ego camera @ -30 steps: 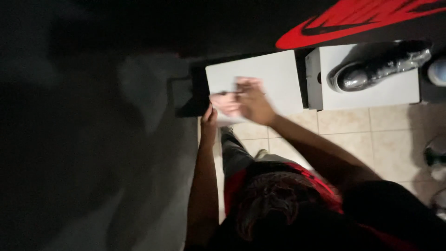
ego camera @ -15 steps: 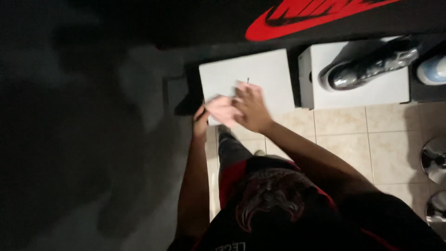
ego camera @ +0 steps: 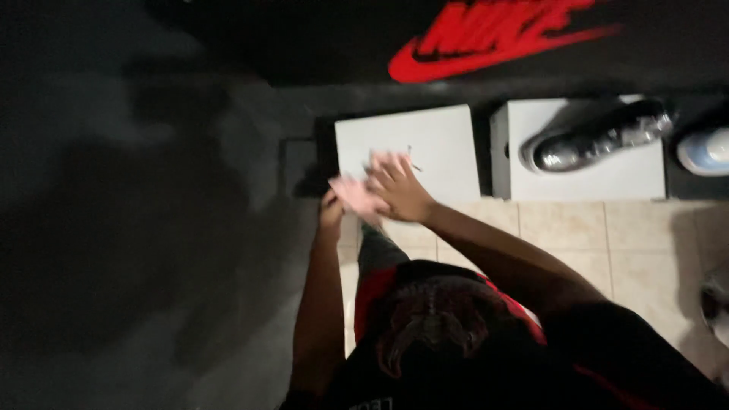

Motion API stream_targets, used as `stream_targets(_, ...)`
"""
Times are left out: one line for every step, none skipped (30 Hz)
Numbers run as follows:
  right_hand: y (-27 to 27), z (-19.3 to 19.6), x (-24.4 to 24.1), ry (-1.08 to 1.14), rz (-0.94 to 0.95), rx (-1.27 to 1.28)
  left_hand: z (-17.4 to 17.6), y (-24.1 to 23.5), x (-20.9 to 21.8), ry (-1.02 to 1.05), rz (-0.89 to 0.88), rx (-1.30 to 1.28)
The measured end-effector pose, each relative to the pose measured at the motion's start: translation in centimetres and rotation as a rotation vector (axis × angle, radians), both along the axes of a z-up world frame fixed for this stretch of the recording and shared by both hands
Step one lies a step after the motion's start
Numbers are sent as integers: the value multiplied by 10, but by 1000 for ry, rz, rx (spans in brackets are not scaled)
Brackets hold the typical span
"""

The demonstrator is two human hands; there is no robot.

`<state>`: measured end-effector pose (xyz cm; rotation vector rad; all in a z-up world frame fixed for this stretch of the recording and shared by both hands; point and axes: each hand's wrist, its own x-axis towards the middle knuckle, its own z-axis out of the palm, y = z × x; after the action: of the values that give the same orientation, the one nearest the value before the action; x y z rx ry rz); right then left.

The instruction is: Cleaning shoes and shoe boxes with a pink cloth in a storage area.

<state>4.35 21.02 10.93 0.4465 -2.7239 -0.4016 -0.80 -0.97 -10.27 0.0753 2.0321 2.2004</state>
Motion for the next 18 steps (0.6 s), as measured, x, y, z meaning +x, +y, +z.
stream_targets(18, 13, 15, -30, 321, -364, 57, 6, 9, 33, -13, 6)
stream_targets(37, 24, 29, -63, 643, -728, 122, 10, 9, 66, -26, 11)
stream_targets(66, 21, 21, -70, 639, -728, 112, 6, 7, 59, -28, 13)
stream_targets(96, 18, 14, -73, 683, -878, 102, 2, 4, 85, -56, 16)
stream_targets(127, 16, 4, -71, 725, -1025, 93, 1, -2, 115, -85, 22)
stream_targets(144, 10, -3, -72, 720, -1021, 94, 5, -3, 113, -89, 26)
stream_targets(158, 1, -10, 19, 453, -624, 95, 4, 0, 146, -70, 18)
stream_targets(171, -8, -16, 103, 184, -226, 95, 3, 2, 178, -51, 9)
stream_targets(160, -26, -33, 99, 188, -230, 89, 4, 4, 175, -47, 6)
stream_targets(148, -45, -49, 124, 117, -292, 82, 4, 5, 172, -42, 20)
stream_targets(138, -64, -65, 147, 44, -351, 74, 7, 8, 170, -37, 37)
stream_targets(111, -54, -55, 142, 47, -351, 64, 4, 6, 165, -33, 37)
stream_targets(86, -42, -46, 16, 186, -445, 54, 3, 1, 169, -40, 81)
stream_targets(62, -31, -37, -111, 326, -536, 44, 3, -4, 174, -47, 126)
stream_targets(53, -23, -15, -115, 323, -541, 60, 1, 0, 168, -48, 123)
stream_targets(44, -16, 7, -168, 307, -559, 77, -2, 4, 215, -142, -183)
stream_targets(35, -7, 27, -217, 292, -575, 94, -4, 5, 263, -234, -487)
stream_targets(50, 4, 36, -220, 291, -576, 70, 0, 1, 260, -235, -489)
